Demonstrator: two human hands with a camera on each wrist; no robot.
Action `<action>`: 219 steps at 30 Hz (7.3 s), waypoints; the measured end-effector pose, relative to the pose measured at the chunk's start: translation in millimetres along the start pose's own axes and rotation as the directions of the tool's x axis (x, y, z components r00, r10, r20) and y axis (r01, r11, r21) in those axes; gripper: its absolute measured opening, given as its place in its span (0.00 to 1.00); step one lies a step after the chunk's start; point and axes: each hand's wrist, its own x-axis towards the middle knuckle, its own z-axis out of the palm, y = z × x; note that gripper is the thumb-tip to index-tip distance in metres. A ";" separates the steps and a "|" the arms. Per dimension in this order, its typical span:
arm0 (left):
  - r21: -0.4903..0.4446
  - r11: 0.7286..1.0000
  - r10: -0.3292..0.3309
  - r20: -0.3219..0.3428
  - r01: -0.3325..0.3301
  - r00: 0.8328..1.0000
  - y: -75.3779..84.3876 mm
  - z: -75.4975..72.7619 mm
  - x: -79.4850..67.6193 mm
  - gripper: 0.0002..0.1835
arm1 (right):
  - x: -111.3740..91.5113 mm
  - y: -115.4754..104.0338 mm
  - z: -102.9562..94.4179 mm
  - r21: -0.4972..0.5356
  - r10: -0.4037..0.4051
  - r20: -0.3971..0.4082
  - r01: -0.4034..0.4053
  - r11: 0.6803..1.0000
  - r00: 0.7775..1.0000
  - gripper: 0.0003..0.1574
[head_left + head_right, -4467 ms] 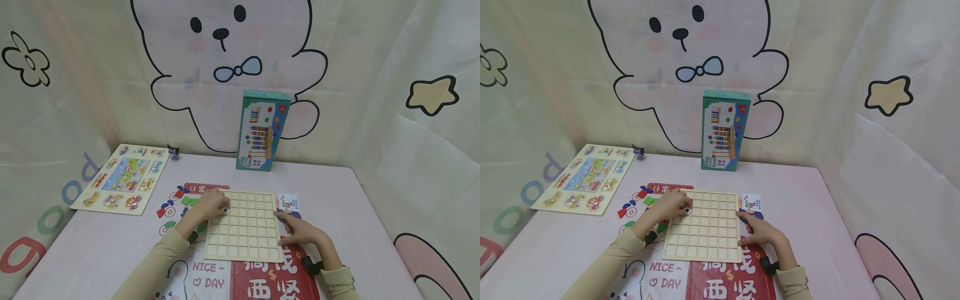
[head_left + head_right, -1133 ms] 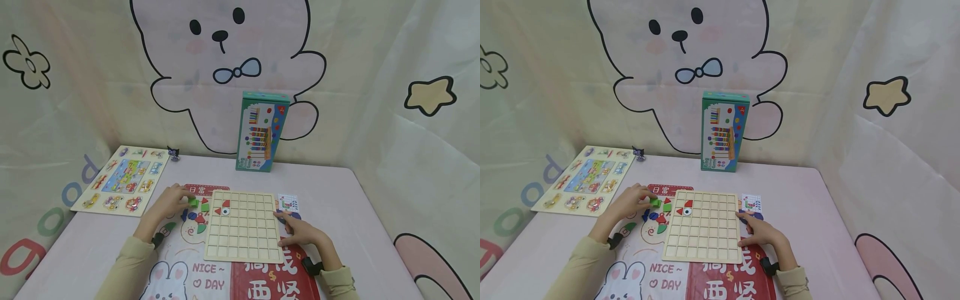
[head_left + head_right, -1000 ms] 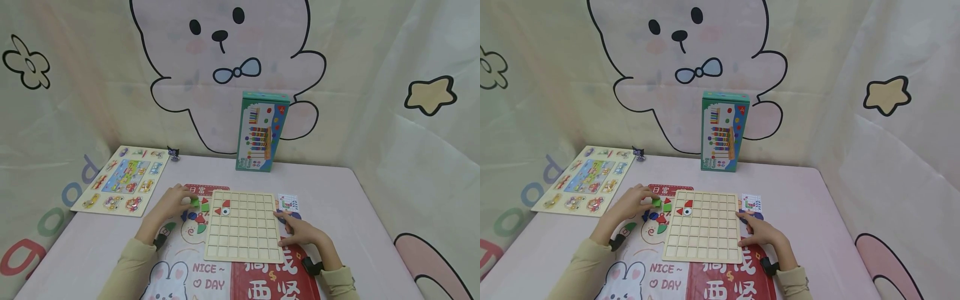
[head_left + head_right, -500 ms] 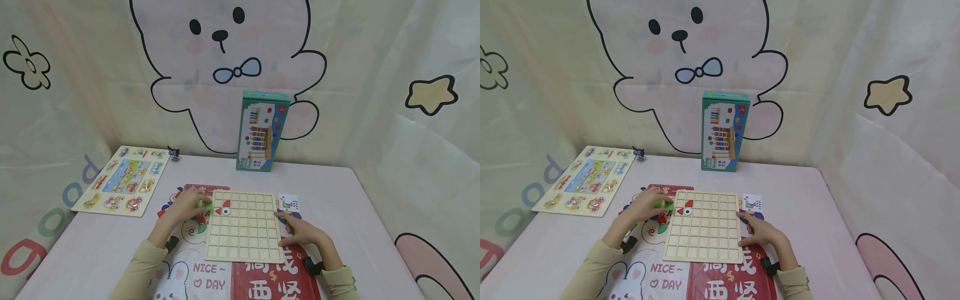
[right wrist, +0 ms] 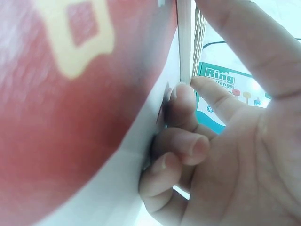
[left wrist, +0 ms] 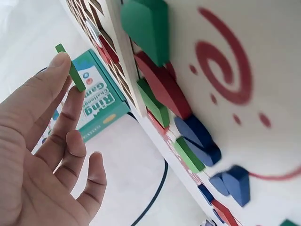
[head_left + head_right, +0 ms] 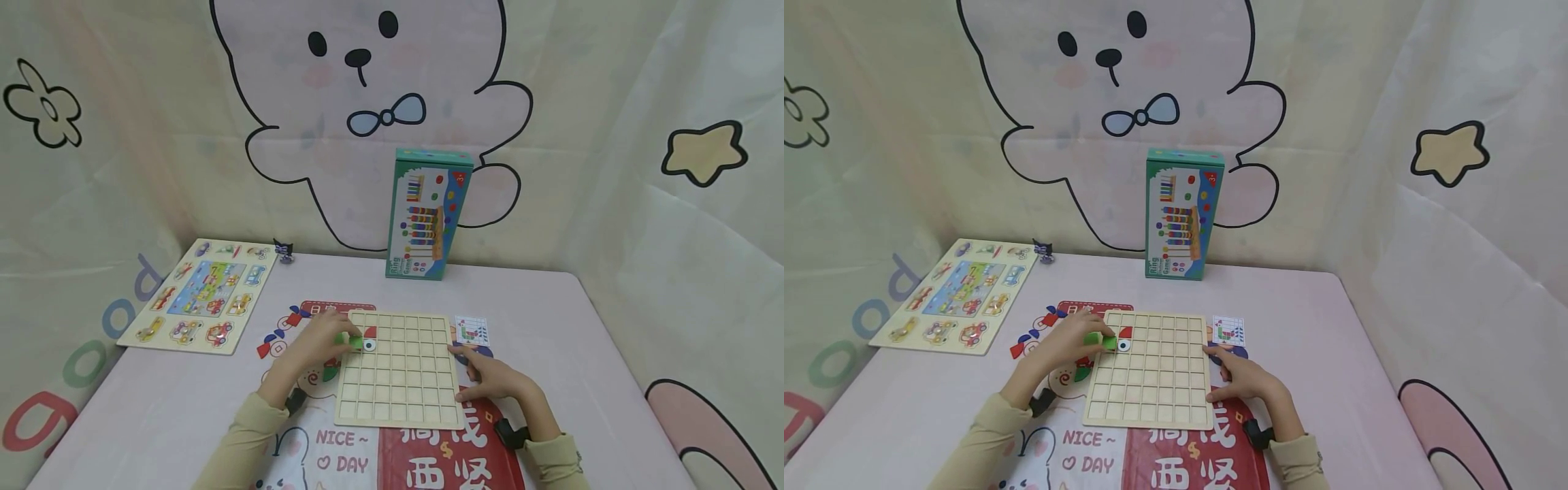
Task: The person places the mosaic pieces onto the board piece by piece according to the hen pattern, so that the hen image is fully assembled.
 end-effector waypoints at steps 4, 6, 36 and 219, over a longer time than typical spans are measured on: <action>0.007 0.999 0.034 0.000 -0.034 0.999 3.4 3.2 2.7 0.12 | -0.1 0.0 0.2 -0.004 -0.018 -0.006 0.018 1.000 1.000 0.57; 0.002 0.999 0.048 0.000 -0.048 0.999 5.5 4.7 3.7 0.12 | -0.3 -0.1 0.1 -0.003 -0.021 -0.007 0.021 1.000 1.000 0.57; 0.105 0.991 0.078 0.063 -0.084 0.995 23.0 26.9 5.1 0.11 | 1.1 2.5 1.8 -0.015 -0.004 -0.014 0.004 1.000 1.000 0.58; 0.042 0.999 -0.025 -0.043 0.027 0.999 -14.8 2.2 -20.0 0.13 | -0.5 4.6 1.4 0.003 -0.028 -0.001 0.028 1.000 1.000 0.58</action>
